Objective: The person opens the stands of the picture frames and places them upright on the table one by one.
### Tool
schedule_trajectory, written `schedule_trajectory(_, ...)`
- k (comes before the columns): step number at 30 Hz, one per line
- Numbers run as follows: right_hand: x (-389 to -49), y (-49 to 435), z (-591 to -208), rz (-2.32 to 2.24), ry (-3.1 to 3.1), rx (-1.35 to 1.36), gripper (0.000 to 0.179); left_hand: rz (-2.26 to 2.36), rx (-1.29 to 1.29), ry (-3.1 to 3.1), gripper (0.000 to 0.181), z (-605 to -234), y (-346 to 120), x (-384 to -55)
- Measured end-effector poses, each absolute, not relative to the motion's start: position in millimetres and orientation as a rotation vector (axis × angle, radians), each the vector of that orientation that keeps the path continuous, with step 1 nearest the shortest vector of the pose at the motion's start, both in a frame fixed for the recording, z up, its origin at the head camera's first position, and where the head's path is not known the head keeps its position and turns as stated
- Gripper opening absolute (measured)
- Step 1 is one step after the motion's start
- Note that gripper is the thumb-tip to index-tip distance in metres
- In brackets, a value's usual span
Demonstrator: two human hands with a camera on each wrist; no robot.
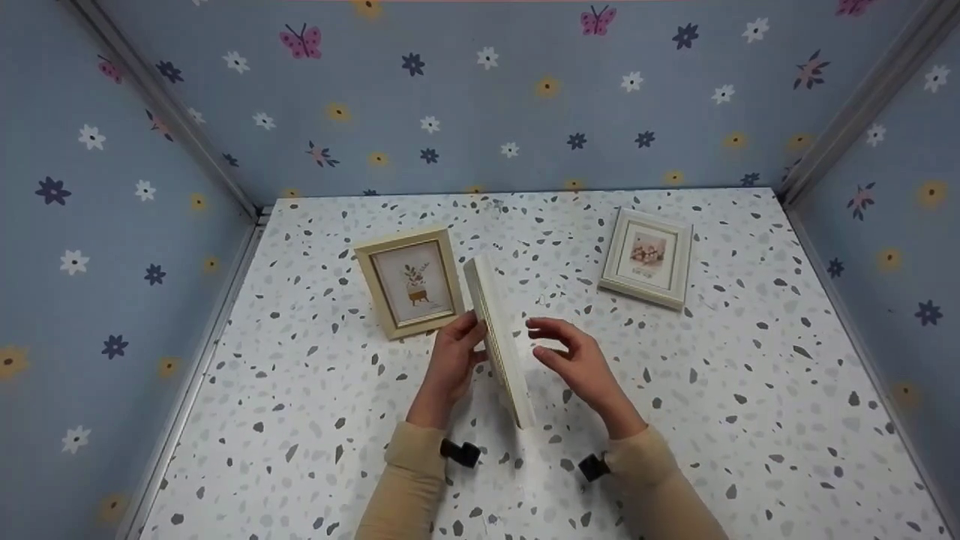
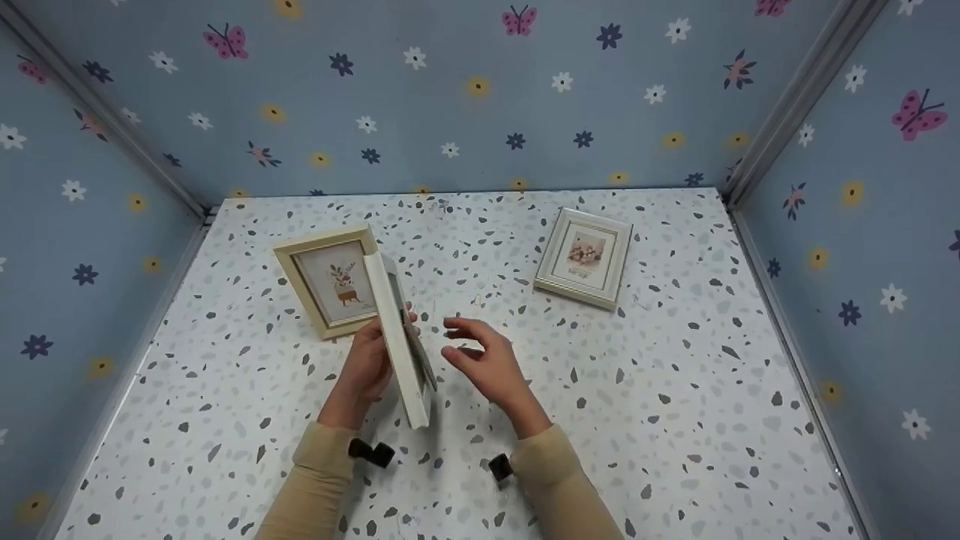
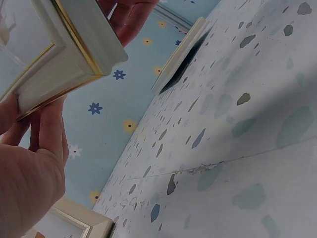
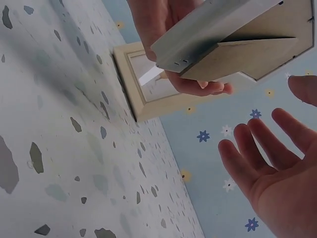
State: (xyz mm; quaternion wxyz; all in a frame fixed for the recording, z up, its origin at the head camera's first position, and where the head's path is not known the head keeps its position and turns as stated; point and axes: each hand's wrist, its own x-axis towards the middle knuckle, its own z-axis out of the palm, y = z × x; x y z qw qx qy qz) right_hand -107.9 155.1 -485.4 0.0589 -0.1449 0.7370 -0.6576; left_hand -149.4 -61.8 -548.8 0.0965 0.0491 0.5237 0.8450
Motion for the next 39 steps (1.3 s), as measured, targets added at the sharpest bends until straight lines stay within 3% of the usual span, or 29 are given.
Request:
schedule_trajectory(18, -101, 139, -493, -2.008, 2.057, -0.61, 0.048, 2.49, 0.181, 1.562, 0.04, -548, -62, -149)
schedule_trajectory(39, -113, 161, -492, -1.978, 2.266, -0.79, 0.028, 2.426, 0.143, 1.622, 0.043, -548, -75, -147)
